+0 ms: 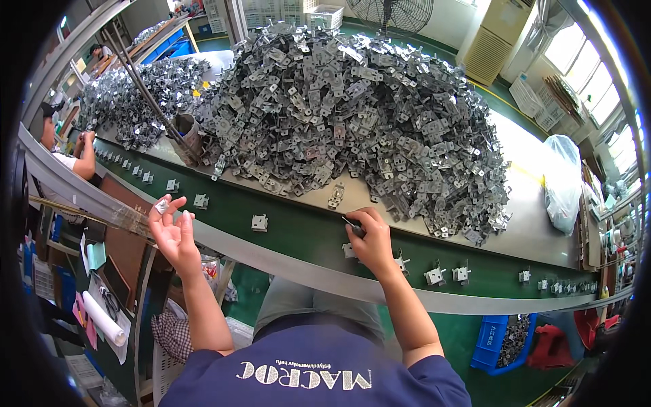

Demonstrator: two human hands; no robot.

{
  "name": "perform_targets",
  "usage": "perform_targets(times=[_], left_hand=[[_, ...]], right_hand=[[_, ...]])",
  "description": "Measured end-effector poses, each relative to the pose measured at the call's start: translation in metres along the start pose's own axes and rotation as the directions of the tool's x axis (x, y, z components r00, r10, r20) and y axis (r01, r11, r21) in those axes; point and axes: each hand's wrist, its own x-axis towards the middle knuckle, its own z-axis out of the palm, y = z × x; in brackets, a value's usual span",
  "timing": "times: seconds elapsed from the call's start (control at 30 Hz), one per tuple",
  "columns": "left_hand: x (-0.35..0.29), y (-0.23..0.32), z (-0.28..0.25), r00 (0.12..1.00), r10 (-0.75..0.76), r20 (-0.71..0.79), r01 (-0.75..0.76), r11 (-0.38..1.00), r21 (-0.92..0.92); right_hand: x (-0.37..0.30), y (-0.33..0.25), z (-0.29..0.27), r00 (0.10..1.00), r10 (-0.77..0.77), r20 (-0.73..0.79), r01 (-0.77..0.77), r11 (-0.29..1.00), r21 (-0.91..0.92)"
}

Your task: Assembling small electronic switches or components by pressing individual parts together at a factory workbench.

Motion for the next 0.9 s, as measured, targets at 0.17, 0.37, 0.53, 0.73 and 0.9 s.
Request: perform_targets(times=[0.17, 0.37, 0.53, 0.73, 0.9], left_hand=[[0.0, -0.005, 0.001, 0.999, 0.003, 0.048, -0.005, 0.999, 0.033], [-0.002, -0.026, 0.026, 0.852, -0.303, 0.428, 0.056, 0.864, 0.501], [-0.036, -0.072, 0.033, 0.67, -0.383, 0.636, -0.084, 0.812, 0.578], [-0.034, -0.077, 0.035, 0.502, -0.472, 0.724, 0.065, 0.856, 0.513], [-0.039, -0.066, 0.035, 0.598, -0.349, 0.721, 0.009, 0.903, 0.429]], right_hand=[[0.01, 0.004, 0.0, 0.999, -0.049, -0.002, 0.049, 0.999, -0.012], [0.051, 0.015, 0.005, 0.975, -0.199, 0.095, 0.208, 0.974, -0.09], [0.057, 0.021, 0.011, 0.952, -0.143, 0.272, 0.207, 0.953, -0.224], [0.06, 0.023, -0.002, 0.966, -0.116, 0.232, 0.155, 0.975, -0.158], [0.061, 0.028, 0.005, 0.977, -0.072, 0.201, 0.126, 0.954, -0.272]])
